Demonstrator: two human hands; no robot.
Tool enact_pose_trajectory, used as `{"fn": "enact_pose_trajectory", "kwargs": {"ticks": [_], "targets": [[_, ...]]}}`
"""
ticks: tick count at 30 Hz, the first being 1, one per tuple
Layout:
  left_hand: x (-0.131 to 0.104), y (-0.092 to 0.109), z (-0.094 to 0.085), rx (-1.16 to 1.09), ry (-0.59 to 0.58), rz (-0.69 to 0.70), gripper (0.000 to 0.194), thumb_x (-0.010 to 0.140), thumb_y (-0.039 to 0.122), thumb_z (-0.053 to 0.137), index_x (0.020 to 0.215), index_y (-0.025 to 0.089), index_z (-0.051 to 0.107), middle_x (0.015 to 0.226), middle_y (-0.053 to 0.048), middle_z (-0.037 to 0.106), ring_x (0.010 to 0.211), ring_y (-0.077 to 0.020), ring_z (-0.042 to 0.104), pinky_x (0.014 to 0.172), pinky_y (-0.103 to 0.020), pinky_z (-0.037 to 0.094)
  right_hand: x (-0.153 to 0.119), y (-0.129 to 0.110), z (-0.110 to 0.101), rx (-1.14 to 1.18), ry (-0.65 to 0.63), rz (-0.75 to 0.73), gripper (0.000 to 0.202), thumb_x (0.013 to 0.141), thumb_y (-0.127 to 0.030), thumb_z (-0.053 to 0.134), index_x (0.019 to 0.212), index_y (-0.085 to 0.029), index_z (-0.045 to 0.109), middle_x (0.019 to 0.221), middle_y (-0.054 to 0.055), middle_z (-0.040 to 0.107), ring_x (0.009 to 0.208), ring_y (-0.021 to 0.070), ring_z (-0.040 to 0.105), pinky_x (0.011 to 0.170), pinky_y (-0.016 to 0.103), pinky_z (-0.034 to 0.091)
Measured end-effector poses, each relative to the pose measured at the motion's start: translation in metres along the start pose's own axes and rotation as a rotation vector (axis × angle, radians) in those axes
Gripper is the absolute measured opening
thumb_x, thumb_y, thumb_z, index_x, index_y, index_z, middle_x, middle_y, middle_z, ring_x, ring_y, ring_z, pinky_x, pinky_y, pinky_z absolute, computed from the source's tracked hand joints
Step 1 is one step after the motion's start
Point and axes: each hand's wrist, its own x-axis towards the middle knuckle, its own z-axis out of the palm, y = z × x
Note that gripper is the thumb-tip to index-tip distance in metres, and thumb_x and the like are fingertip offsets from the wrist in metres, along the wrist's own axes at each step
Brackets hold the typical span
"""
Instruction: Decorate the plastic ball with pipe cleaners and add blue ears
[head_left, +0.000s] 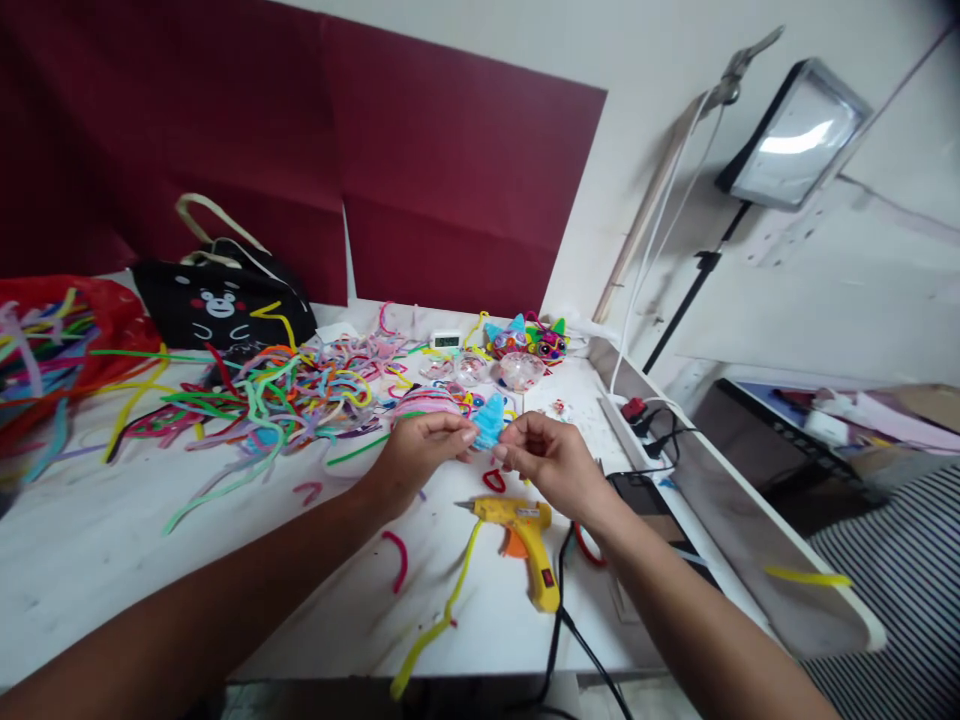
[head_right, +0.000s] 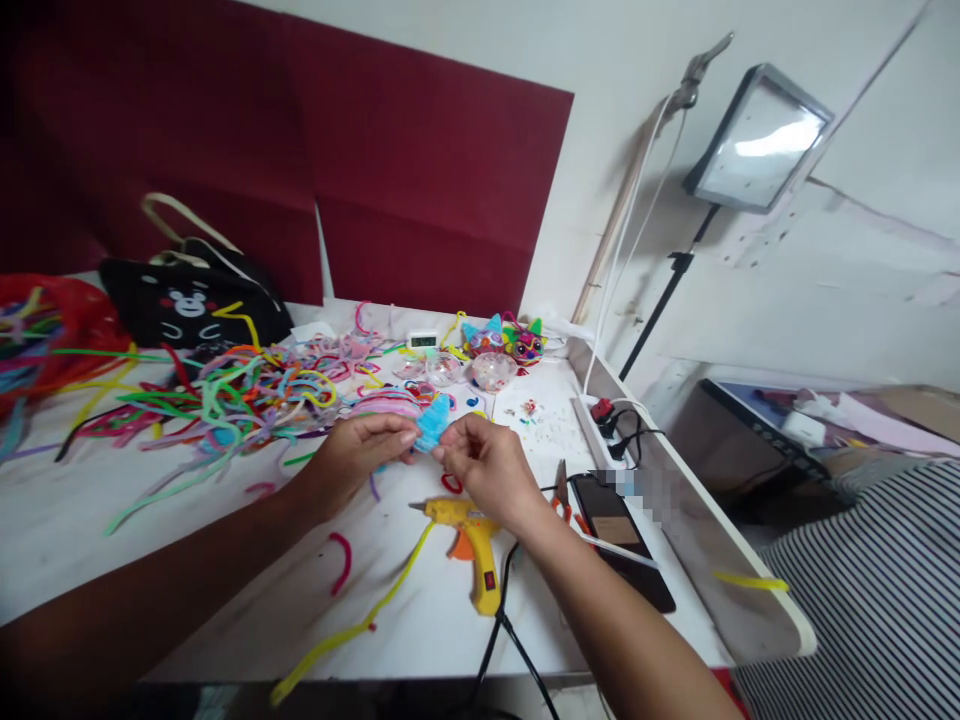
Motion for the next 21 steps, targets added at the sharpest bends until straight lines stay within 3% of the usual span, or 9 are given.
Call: {"fn": "enact_pose_trajectory", "kwargs": {"ticks": [6, 16, 21], "targets": [[-0.002, -0.013, -0.004, -0.154, -0.034, -0.004, 0.022, 0.07, 0.036, 0.075, 0.08, 0.016, 0.073, 0.081, -0.001, 0.07, 0.072, -0.0152, 0.066, 0.074, -0.028, 0.056, -0.002, 0.01, 0.006, 0.104, 0.017, 0.024, 0.024, 0.069, -0.033, 0.074, 0.08, -0.017, 0.06, 0.065, -0.004, 0.057, 0.054, 0.0088, 0.05, 0.053, 0.023, 0.039], [-0.005, -0.019, -0.008, -0.097, 0.066, -0.027, 0.022, 0.064, 0.031, 0.077, 0.079, 0.015, 0.073, 0.07, 0.0, 0.072, 0.062, -0.0151, 0.068, 0.065, -0.025, 0.054, -0.01, 0.023, 0.016, 0.099, -0.059, 0.043, 0.02, 0.072, -0.03, 0.074, 0.083, -0.016, 0.066, 0.069, -0.002, 0.061, 0.061, 0.01, 0.054, 0.058, 0.023, 0.042], [-0.004, -0.026, -0.014, -0.153, 0.11, 0.004, 0.024, 0.064, 0.032, 0.079, 0.078, 0.014, 0.071, 0.073, 0.0, 0.071, 0.064, -0.0148, 0.068, 0.067, -0.026, 0.057, -0.009, 0.017, 0.017, 0.132, 0.006, 0.079, 0.022, 0.071, -0.033, 0.074, 0.084, -0.016, 0.069, 0.061, -0.003, 0.06, 0.053, 0.009, 0.051, 0.053, 0.023, 0.041]]}}
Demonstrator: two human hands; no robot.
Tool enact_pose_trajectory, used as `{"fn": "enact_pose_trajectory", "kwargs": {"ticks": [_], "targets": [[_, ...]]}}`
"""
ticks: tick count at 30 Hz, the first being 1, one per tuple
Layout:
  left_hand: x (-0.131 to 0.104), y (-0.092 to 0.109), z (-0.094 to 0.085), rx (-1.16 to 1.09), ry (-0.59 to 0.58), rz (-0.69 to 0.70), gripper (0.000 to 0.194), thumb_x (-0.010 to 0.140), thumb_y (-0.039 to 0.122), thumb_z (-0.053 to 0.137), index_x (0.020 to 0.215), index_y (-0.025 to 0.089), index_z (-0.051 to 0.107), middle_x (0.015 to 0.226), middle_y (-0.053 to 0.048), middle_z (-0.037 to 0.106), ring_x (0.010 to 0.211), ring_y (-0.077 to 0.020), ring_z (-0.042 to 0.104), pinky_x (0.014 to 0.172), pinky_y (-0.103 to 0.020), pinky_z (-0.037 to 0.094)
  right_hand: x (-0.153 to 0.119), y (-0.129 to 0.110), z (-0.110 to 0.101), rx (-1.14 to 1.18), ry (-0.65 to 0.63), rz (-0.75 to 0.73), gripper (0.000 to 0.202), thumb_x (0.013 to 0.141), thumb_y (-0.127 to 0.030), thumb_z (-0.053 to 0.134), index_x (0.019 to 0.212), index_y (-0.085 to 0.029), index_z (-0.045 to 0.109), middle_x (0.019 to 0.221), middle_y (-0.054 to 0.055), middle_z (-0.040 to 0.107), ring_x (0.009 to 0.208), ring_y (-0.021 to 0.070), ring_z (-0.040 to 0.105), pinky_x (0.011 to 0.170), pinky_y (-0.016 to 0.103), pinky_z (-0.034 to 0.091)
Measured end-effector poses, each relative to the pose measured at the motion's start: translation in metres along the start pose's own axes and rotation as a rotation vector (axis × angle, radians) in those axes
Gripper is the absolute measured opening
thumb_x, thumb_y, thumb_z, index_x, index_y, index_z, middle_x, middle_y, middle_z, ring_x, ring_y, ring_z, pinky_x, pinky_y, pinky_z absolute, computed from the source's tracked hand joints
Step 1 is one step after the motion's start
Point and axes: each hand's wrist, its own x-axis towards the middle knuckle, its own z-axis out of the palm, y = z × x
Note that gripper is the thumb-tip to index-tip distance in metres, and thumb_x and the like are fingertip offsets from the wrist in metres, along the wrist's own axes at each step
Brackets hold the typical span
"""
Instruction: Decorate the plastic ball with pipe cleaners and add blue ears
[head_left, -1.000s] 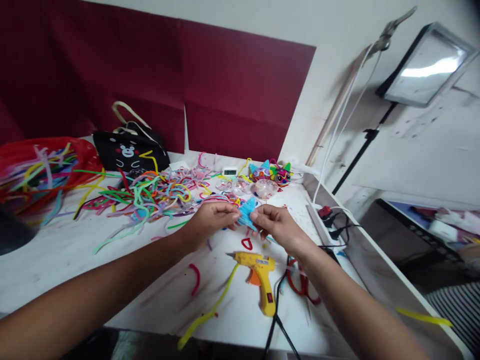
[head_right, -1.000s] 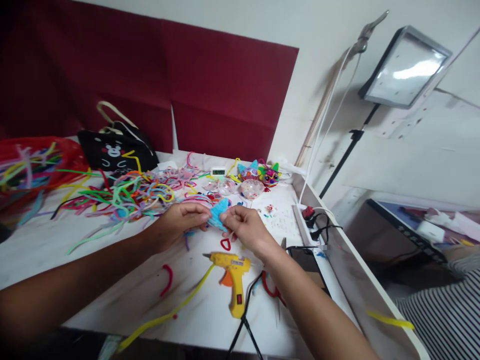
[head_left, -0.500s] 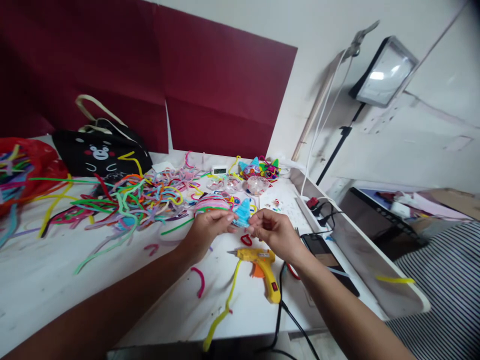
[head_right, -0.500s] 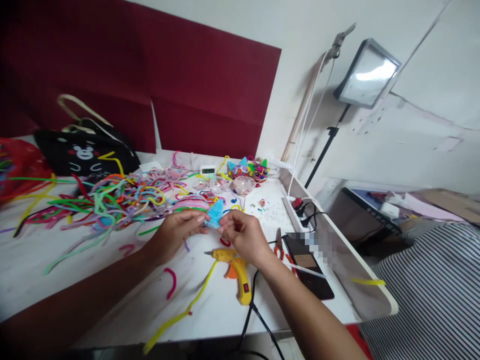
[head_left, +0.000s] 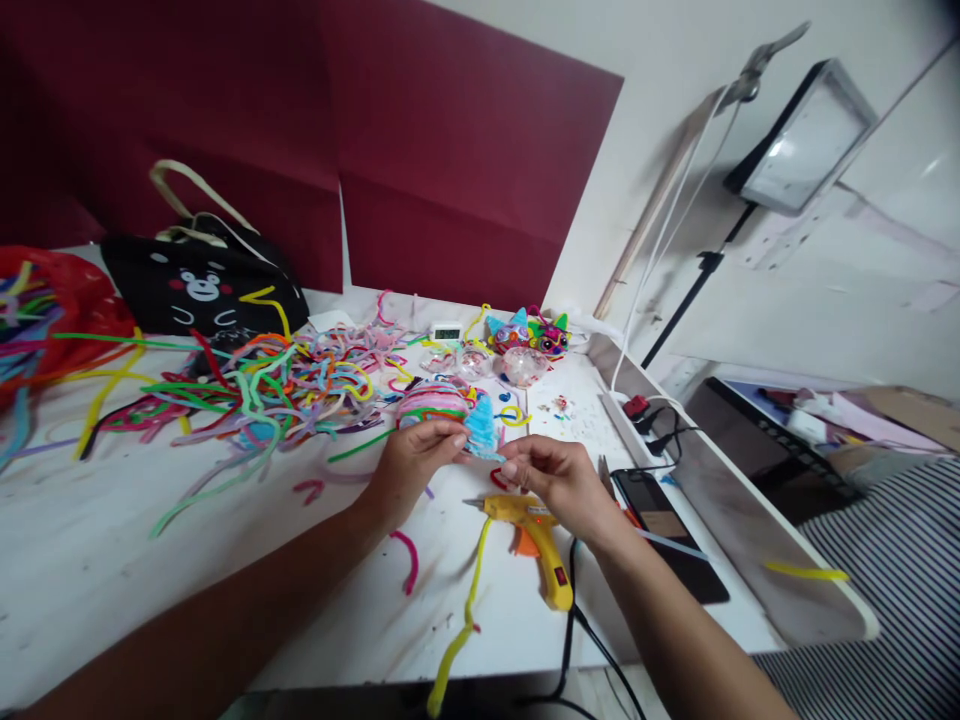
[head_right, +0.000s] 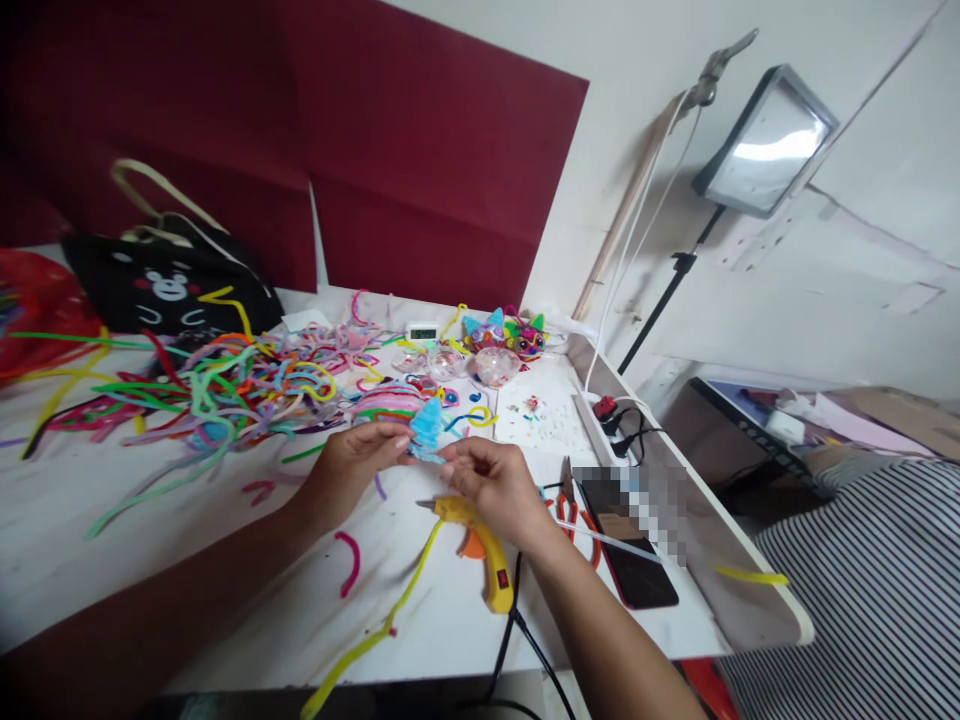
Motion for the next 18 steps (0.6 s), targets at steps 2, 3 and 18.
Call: {"fn": "enact_pose_trajectory", "kwargs": {"ticks": [2, 3, 18], "targets": [[0.0, -0.004, -0.003, -0.02, 0.021, 0.019, 0.025, 0.063, 0.031, 0.08, 0.078, 0.014, 0.07, 0.073, 0.0, 0.071, 0.065, -0.0143, 0.067, 0.067, -0.026, 0.058, 0.0, -0.003, 0.0, 0.028, 0.027, 0.007, 0.023, 0.07, -0.033, 0.075, 0.084, -0.016, 0.07, 0.061, -0.002, 0.062, 0.054, 0.0098, 0.052, 0.053, 0.024, 0.042], [0.0, -0.006, -0.003, -0.029, 0.023, 0.026, 0.025, 0.063, 0.03, 0.08, 0.078, 0.014, 0.069, 0.072, 0.0, 0.07, 0.065, -0.0139, 0.067, 0.066, -0.026, 0.058, -0.001, -0.005, -0.001, 0.038, 0.038, 0.006, 0.023, 0.07, -0.033, 0.075, 0.085, -0.016, 0.07, 0.061, -0.002, 0.062, 0.054, 0.0102, 0.053, 0.054, 0.024, 0.043], [-0.002, -0.019, -0.001, -0.104, -0.048, -0.064, 0.035, 0.065, 0.022, 0.081, 0.093, 0.017, 0.06, 0.08, 0.001, 0.071, 0.073, -0.0141, 0.068, 0.064, -0.025, 0.06, -0.004, -0.009, -0.048, 0.14, 0.115, -0.05, 0.025, 0.074, -0.026, 0.076, 0.098, -0.021, 0.071, 0.069, -0.002, 0.065, 0.056, 0.0093, 0.056, 0.051, 0.022, 0.04]]}}
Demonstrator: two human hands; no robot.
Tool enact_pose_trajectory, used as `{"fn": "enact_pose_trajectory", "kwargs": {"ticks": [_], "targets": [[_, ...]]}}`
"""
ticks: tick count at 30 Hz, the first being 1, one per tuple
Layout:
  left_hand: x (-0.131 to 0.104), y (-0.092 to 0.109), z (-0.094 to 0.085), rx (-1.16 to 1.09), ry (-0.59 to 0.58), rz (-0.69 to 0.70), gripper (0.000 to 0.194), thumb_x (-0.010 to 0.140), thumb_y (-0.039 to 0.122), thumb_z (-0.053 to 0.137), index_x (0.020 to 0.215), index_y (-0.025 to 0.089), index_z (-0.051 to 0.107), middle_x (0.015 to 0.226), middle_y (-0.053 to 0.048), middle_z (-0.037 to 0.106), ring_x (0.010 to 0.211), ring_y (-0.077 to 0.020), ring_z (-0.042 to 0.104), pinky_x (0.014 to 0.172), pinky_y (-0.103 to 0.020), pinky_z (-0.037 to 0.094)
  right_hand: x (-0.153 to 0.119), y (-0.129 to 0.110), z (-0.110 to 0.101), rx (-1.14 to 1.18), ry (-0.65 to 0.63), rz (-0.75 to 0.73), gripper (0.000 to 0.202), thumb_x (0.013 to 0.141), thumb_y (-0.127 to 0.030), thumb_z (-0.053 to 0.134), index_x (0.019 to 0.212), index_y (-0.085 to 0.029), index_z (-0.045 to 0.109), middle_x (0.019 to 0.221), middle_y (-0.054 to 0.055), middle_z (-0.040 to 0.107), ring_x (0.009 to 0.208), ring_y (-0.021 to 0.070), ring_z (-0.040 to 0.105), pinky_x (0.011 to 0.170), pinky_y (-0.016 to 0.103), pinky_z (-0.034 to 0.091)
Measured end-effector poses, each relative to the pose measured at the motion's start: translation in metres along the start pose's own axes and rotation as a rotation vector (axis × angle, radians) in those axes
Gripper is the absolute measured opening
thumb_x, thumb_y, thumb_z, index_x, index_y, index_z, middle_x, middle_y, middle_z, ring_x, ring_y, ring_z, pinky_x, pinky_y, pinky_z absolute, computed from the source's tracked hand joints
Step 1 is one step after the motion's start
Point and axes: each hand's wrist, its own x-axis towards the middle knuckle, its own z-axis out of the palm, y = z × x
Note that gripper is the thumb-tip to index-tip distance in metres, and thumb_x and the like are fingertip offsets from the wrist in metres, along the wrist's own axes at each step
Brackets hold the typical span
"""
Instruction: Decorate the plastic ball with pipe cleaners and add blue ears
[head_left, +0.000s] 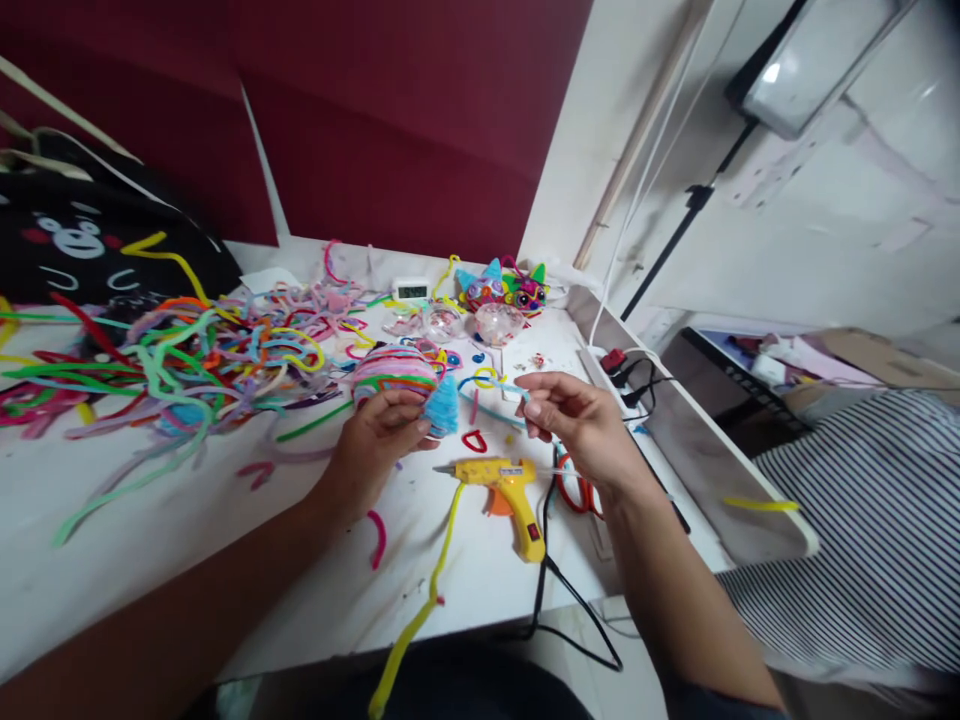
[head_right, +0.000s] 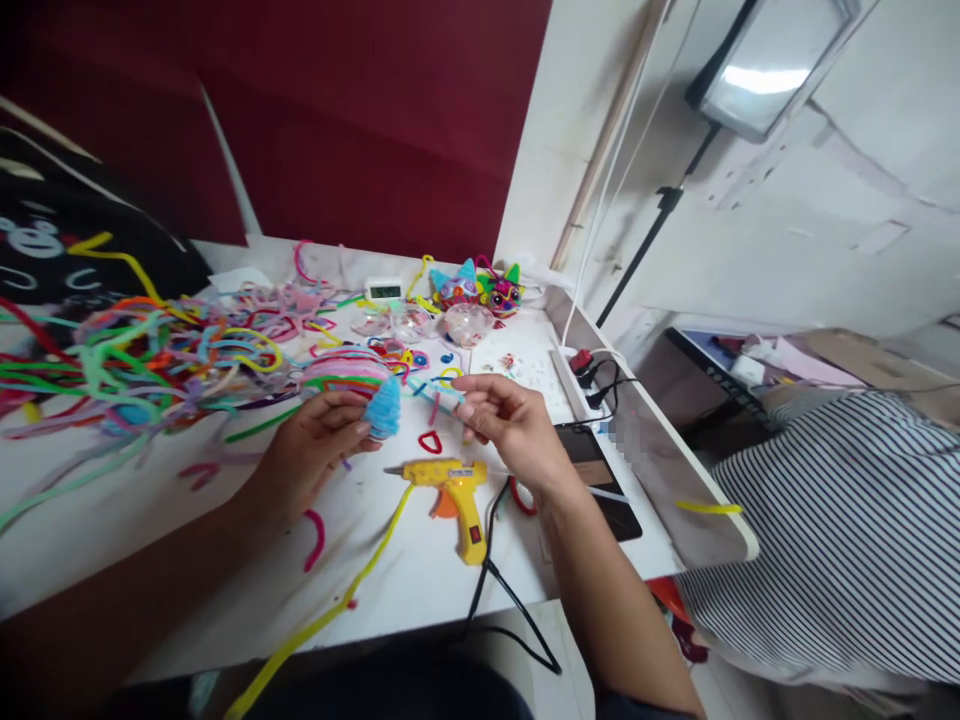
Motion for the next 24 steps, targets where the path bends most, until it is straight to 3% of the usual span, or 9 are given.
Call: {"fn": "enact_pose_trajectory", "kwargs": {"ticks": [2, 8, 12, 15, 19, 24], "targets": [[-0.002, 0.0, 0.001, 0.011, -0.019, -0.011, 0.037, 0.066, 0.021, 0.081, 0.097, 0.017, 0.061, 0.084, 0.0, 0.071, 0.076, -0.0147, 0.068, 0.065, -0.025, 0.06, 0.002, 0.006, 0.003, 0.024, -0.06, 0.014, 0.027, 0.076, -0.026, 0.075, 0.101, -0.02, 0.069, 0.066, -0.002, 0.065, 0.056, 0.0105, 0.057, 0.052, 0.023, 0.041], [-0.005, -0.004, 0.002, -0.001, -0.037, -0.058, 0.036, 0.065, 0.022, 0.081, 0.099, 0.019, 0.068, 0.09, -0.002, 0.072, 0.079, -0.0161, 0.068, 0.065, -0.026, 0.06, 0.005, 0.019, 0.017, 0.16, -0.133, 0.13, 0.018, 0.077, -0.032, 0.073, 0.084, -0.018, 0.064, 0.07, 0.001, 0.069, 0.059, 0.0126, 0.063, 0.052, 0.023, 0.044], [-0.006, -0.005, 0.003, -0.01, -0.006, -0.095, 0.032, 0.064, 0.024, 0.081, 0.095, 0.019, 0.071, 0.084, -0.001, 0.072, 0.071, -0.0149, 0.066, 0.062, -0.025, 0.058, 0.0, 0.031, 0.023, 0.174, -0.036, 0.143, 0.019, 0.075, -0.033, 0.074, 0.082, -0.019, 0.063, 0.075, 0.0, 0.069, 0.059, 0.01, 0.058, 0.054, 0.022, 0.044], [-0.007, -0.004, 0.004, 0.035, -0.005, -0.095, 0.029, 0.063, 0.024, 0.08, 0.091, 0.017, 0.072, 0.081, -0.003, 0.072, 0.061, -0.0118, 0.061, 0.049, -0.02, 0.05, -0.005, 0.037, 0.027, 0.112, 0.052, 0.155, 0.019, 0.072, -0.032, 0.077, 0.078, -0.018, 0.066, 0.061, -0.005, 0.059, 0.05, 0.0066, 0.045, 0.049, 0.02, 0.036], [-0.008, -0.006, 0.005, 0.013, -0.032, -0.113, 0.026, 0.065, 0.024, 0.078, 0.089, 0.018, 0.072, 0.074, -0.002, 0.071, 0.056, -0.01, 0.057, 0.043, -0.017, 0.04, -0.009, 0.039, 0.033, 0.188, 0.042, 0.229, 0.019, 0.072, -0.031, 0.076, 0.079, -0.017, 0.065, 0.058, -0.004, 0.061, 0.046, 0.0059, 0.044, 0.047, 0.019, 0.033], [-0.009, -0.009, 0.004, -0.034, -0.029, -0.15, 0.026, 0.065, 0.024, 0.079, 0.089, 0.018, 0.071, 0.075, 0.0, 0.071, 0.057, -0.0108, 0.062, 0.05, -0.02, 0.048, -0.01, 0.037, 0.036, 0.269, 0.026, 0.261, 0.02, 0.07, -0.027, 0.076, 0.074, -0.017, 0.059, 0.057, -0.002, 0.066, 0.041, 0.0056, 0.047, 0.045, 0.018, 0.035]]}}
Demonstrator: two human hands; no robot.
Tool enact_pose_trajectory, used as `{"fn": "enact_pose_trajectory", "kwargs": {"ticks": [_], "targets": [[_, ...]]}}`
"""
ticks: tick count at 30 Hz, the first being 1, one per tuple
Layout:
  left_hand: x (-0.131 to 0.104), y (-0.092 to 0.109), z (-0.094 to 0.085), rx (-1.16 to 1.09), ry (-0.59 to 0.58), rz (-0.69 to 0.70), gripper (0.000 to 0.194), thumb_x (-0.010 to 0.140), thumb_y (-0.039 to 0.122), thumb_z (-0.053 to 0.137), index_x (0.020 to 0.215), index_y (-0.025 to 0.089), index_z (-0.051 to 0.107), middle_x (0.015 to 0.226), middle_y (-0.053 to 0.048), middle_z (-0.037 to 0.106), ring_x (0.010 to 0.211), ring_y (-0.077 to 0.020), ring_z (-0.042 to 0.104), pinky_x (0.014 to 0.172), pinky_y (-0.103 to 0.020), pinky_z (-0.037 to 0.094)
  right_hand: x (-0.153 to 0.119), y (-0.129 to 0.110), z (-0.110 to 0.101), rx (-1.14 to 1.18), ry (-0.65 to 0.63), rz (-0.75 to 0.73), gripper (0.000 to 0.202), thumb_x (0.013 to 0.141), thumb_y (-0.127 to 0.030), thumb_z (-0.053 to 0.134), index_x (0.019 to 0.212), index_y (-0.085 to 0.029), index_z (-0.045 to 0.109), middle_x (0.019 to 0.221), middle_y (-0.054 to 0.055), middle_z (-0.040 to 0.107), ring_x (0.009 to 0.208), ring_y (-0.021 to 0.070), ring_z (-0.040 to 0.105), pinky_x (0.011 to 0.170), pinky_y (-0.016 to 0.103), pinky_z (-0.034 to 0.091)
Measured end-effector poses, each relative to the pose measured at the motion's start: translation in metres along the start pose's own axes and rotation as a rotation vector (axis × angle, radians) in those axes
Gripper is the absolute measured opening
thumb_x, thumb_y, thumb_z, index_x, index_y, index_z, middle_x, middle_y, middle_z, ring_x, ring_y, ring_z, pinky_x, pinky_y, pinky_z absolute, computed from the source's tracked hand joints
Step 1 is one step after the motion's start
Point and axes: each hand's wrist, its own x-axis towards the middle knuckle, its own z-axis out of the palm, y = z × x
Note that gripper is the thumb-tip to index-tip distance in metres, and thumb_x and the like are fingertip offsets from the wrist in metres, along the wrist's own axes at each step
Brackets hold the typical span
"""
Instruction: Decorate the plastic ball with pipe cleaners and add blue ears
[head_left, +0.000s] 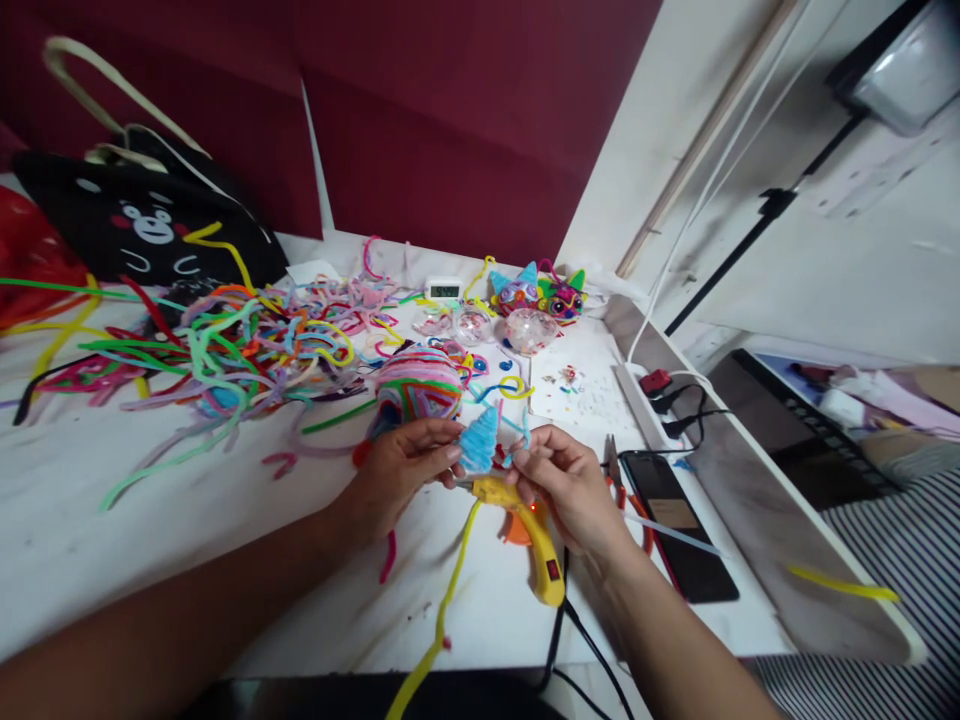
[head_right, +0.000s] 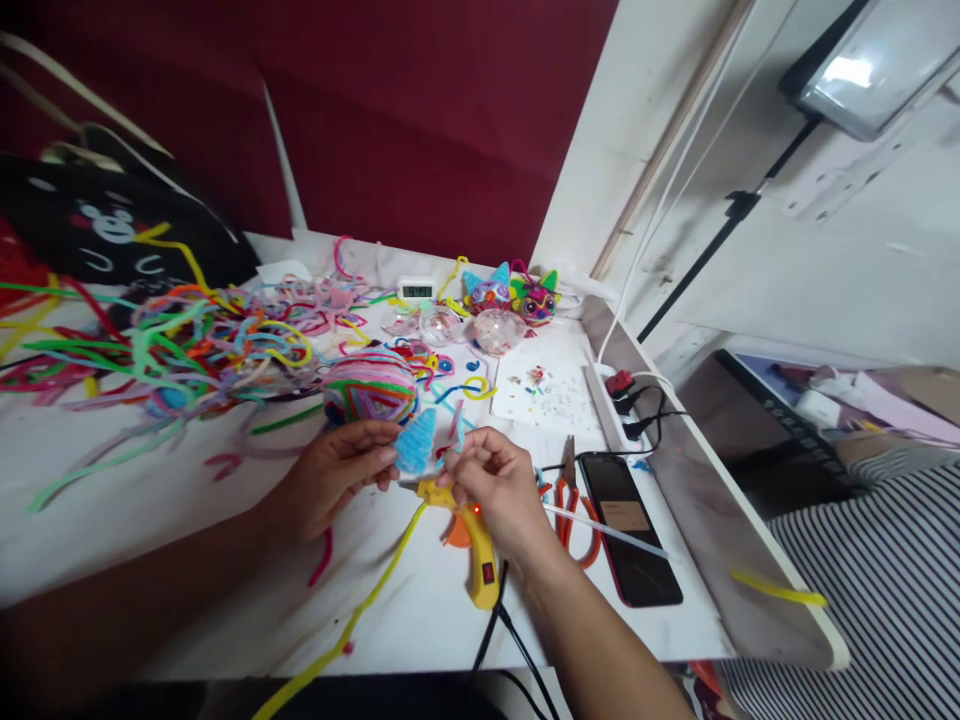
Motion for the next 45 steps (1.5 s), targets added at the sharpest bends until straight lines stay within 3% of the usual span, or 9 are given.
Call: {"fn": "enact_pose_trajectory", "kwargs": {"ticks": [8, 15, 20, 29, 36, 45], "targets": [[-0.003, -0.004, 0.003, 0.01, 0.035, -0.019, 0.036, 0.062, 0.024, 0.083, 0.094, 0.016, 0.069, 0.084, -0.002, 0.072, 0.067, -0.0158, 0.07, 0.064, -0.026, 0.057, -0.003, 0.002, 0.005, 0.045, 0.008, -0.019, 0.027, 0.061, -0.019, 0.078, 0.068, -0.02, 0.052, 0.052, -0.005, 0.061, 0.042, 0.0082, 0.052, 0.045, 0.019, 0.04], [-0.006, -0.009, 0.007, 0.06, 0.02, -0.068, 0.033, 0.064, 0.028, 0.082, 0.091, 0.015, 0.069, 0.087, -0.006, 0.074, 0.079, -0.0208, 0.072, 0.077, -0.032, 0.058, -0.004, 0.013, 0.006, -0.111, 0.058, -0.101, 0.021, 0.067, -0.026, 0.077, 0.065, -0.018, 0.057, 0.052, -0.007, 0.053, 0.044, 0.0058, 0.041, 0.044, 0.018, 0.036], [-0.007, -0.01, 0.009, 0.08, 0.002, -0.069, 0.033, 0.064, 0.027, 0.081, 0.092, 0.015, 0.068, 0.088, -0.006, 0.074, 0.08, -0.02, 0.071, 0.077, -0.031, 0.057, -0.005, 0.016, 0.012, -0.171, 0.089, -0.101, 0.025, 0.066, -0.03, 0.077, 0.063, -0.018, 0.055, 0.051, -0.007, 0.045, 0.044, 0.0058, 0.039, 0.039, 0.018, 0.038], [-0.008, -0.015, 0.008, 0.124, -0.02, -0.028, 0.034, 0.067, 0.024, 0.078, 0.097, 0.015, 0.065, 0.094, -0.007, 0.073, 0.086, -0.0206, 0.07, 0.08, -0.031, 0.054, -0.007, 0.022, 0.017, -0.251, 0.101, -0.055, 0.027, 0.065, -0.037, 0.076, 0.066, -0.019, 0.057, 0.049, -0.008, 0.045, 0.038, 0.0059, 0.034, 0.023, 0.019, 0.039], [-0.011, -0.014, 0.01, 0.141, -0.021, -0.008, 0.031, 0.066, 0.024, 0.077, 0.094, 0.016, 0.065, 0.094, -0.007, 0.073, 0.088, -0.0213, 0.07, 0.083, -0.033, 0.054, -0.005, 0.023, 0.019, -0.303, 0.127, -0.112, 0.028, 0.066, -0.037, 0.076, 0.063, -0.019, 0.055, 0.045, -0.009, 0.041, 0.037, 0.0044, 0.031, 0.026, 0.016, 0.035], [-0.012, -0.013, 0.009, 0.105, -0.047, -0.03, 0.026, 0.071, 0.026, 0.076, 0.094, 0.017, 0.068, 0.091, -0.005, 0.073, 0.081, -0.017, 0.07, 0.075, -0.026, 0.056, -0.004, 0.034, 0.016, -0.312, 0.121, -0.119, 0.027, 0.069, -0.037, 0.075, 0.065, -0.018, 0.056, 0.048, -0.008, 0.045, 0.037, 0.0047, 0.032, 0.027, 0.017, 0.033]]}}
